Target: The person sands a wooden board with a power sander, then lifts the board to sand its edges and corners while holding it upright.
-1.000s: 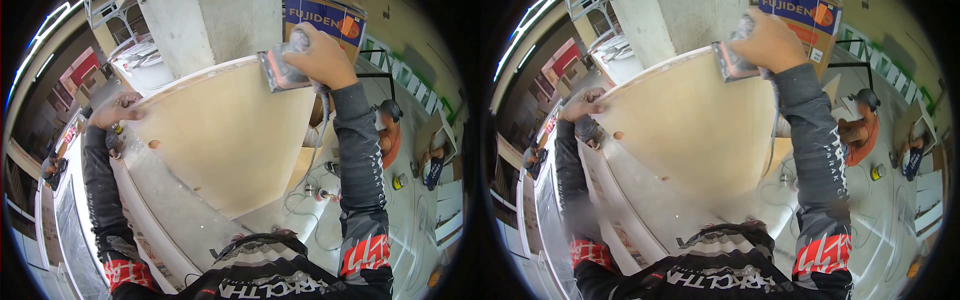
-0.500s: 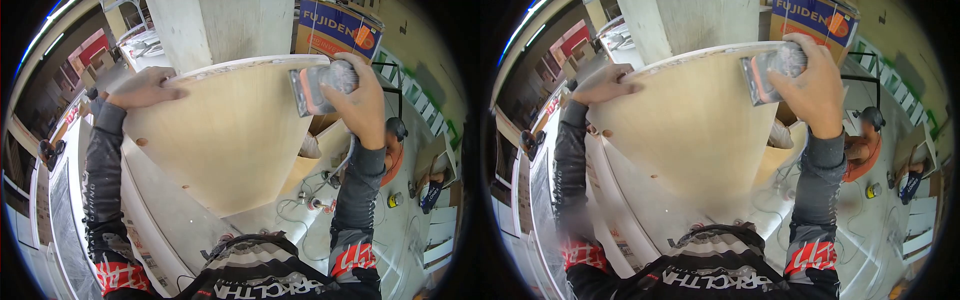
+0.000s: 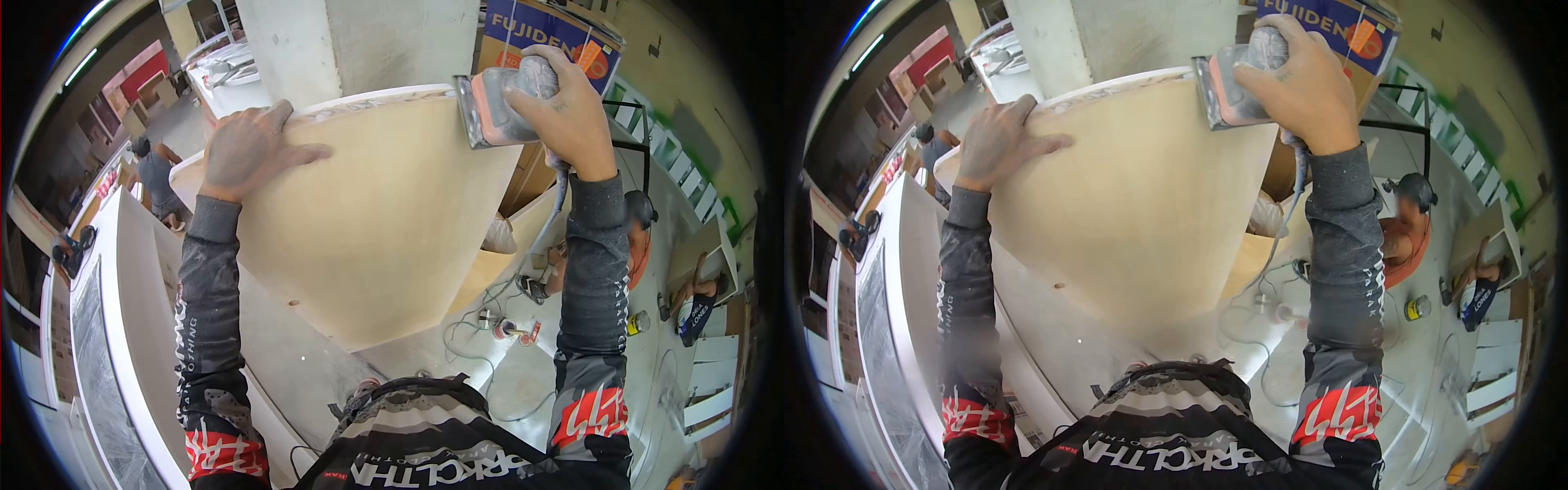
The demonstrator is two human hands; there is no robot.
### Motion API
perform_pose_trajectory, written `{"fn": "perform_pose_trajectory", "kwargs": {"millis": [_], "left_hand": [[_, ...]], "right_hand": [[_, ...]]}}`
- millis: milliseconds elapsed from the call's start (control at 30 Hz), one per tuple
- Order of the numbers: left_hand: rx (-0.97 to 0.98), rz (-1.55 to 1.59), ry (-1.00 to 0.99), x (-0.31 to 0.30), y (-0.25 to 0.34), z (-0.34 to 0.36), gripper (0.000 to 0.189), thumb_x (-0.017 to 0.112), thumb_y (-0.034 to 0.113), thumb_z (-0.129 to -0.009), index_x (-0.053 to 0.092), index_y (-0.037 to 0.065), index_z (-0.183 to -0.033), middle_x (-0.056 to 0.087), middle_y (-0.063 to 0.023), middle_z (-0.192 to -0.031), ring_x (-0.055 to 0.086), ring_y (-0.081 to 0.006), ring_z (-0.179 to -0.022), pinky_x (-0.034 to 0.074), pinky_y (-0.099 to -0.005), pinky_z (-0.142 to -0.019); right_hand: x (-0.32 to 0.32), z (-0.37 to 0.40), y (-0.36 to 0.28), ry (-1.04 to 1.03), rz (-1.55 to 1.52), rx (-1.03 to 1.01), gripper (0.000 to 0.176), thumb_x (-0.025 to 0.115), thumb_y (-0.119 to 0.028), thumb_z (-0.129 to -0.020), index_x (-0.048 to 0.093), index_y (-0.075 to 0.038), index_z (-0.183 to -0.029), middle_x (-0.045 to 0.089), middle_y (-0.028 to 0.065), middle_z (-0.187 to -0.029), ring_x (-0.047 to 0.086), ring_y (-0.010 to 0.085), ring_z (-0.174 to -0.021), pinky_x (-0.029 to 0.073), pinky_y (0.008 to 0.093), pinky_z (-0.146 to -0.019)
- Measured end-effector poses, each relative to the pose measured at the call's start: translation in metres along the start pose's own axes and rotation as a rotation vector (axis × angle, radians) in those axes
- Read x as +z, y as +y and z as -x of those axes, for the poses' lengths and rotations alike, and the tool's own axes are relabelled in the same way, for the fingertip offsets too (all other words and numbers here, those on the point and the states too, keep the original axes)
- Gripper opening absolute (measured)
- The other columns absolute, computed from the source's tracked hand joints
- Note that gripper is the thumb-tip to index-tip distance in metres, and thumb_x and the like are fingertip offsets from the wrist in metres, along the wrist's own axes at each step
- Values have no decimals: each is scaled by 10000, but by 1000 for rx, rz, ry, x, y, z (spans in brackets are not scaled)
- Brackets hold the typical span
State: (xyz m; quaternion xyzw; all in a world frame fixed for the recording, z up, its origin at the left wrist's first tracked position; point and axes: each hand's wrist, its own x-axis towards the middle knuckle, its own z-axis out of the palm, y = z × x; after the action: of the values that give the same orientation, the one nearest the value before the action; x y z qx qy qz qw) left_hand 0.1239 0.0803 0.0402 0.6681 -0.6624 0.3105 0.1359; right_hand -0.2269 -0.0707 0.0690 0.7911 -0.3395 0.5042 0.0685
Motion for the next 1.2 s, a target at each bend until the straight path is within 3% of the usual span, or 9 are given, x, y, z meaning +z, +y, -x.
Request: {"fn": "perform_pose_trajectory", "kwargs": {"millis": [167, 333, 467, 567, 700, 800, 833, 900, 1200], "left_hand": [[43, -12, 64, 12, -9, -3, 693, 762, 710, -734, 666, 38, -876, 692, -167, -704, 717, -356, -707, 566, -450, -675], [45, -14, 61, 18, -14, -4, 741, 717, 770, -734, 678, 47, -893, 710, -185, -733, 729, -365, -721, 578, -447, -675], [48, -23, 72, 20, -15, -8, 764, 691, 788, -750, 686, 43, -917, 724, -186, -780, 730, -369, -731, 578, -453, -727], [45, -22, 65, 22, -13, -7, 770, 679, 794, -759, 690, 45, -936, 731, -182, -803, 734, -363, -752, 578, -449, -748], [27, -63, 15, 18, -11, -8, 783, 661, 809, -768, 703, 56, -979, 737, -178, -838, 740, -348, -803, 575, -440, -779], [100, -72, 183, 26, -14, -6, 713, 739, 741, -747, 670, 60, -945, 711, -159, -735, 724, -366, -726, 582, -458, -697], [106, -68, 183, 24, -13, -7, 713, 739, 741, -747, 670, 60, -945, 711, -159, -735, 724, -366, -726, 582, -458, -697], [-4, -63, 10, 17, -9, -7, 799, 653, 819, -769, 713, 57, -1005, 743, -175, -892, 738, -341, -854, 566, -446, -825], [37, -2, 15, 20, -11, -15, 730, 730, 735, -753, 677, 67, -1042, 733, -196, -872, 726, -381, -860, 569, -466, -792]], "right_hand": [[9, -9, -56, -91, -35, -25, 594, 768, -362, -743, 662, -69, -1249, 705, 202, -1054, 697, 349, -946, 545, 397, -880], [29, -11, -99, -121, -17, -179, 608, 759, -384, -747, 659, -74, -1259, 705, 237, -1082, 697, 380, -1001, 542, 418, -905], [16, -11, -131, -173, 50, -54, 606, 719, -362, -797, 632, 37, -1244, 687, 327, -1044, 683, 464, -987, 550, 466, -893], [9, -12, -119, -208, 19, -37, 607, 725, -359, -790, 641, 43, -1237, 688, 328, -1061, 676, 455, -1024, 543, 453, -909], [23, -23, -62, -153, 59, -24, 630, 754, -394, -754, 640, -79, -1288, 712, 241, -1099, 709, 378, -993, 550, 413, -892], [16, -22, -73, -172, 43, 66, 646, 754, -405, -749, 635, -92, -1301, 718, 238, -1083, 720, 362, -968, 557, 407, -878], [15, -21, -88, -155, 16, -17, 611, 743, -377, -765, 643, -19, -1250, 703, 280, -1067, 697, 408, -985, 550, 431, -890], [20, -17, -110, -137, -9, -99, 585, 732, -348, -781, 651, 54, -1198, 688, 323, -1052, 673, 454, -1002, 543, 455, -902], [41, -20, -170, -185, 13, -94, 542, 721, -351, -782, 663, 47, -1145, 706, 301, -908, 692, 460, -912, 564, 505, -801]]}}
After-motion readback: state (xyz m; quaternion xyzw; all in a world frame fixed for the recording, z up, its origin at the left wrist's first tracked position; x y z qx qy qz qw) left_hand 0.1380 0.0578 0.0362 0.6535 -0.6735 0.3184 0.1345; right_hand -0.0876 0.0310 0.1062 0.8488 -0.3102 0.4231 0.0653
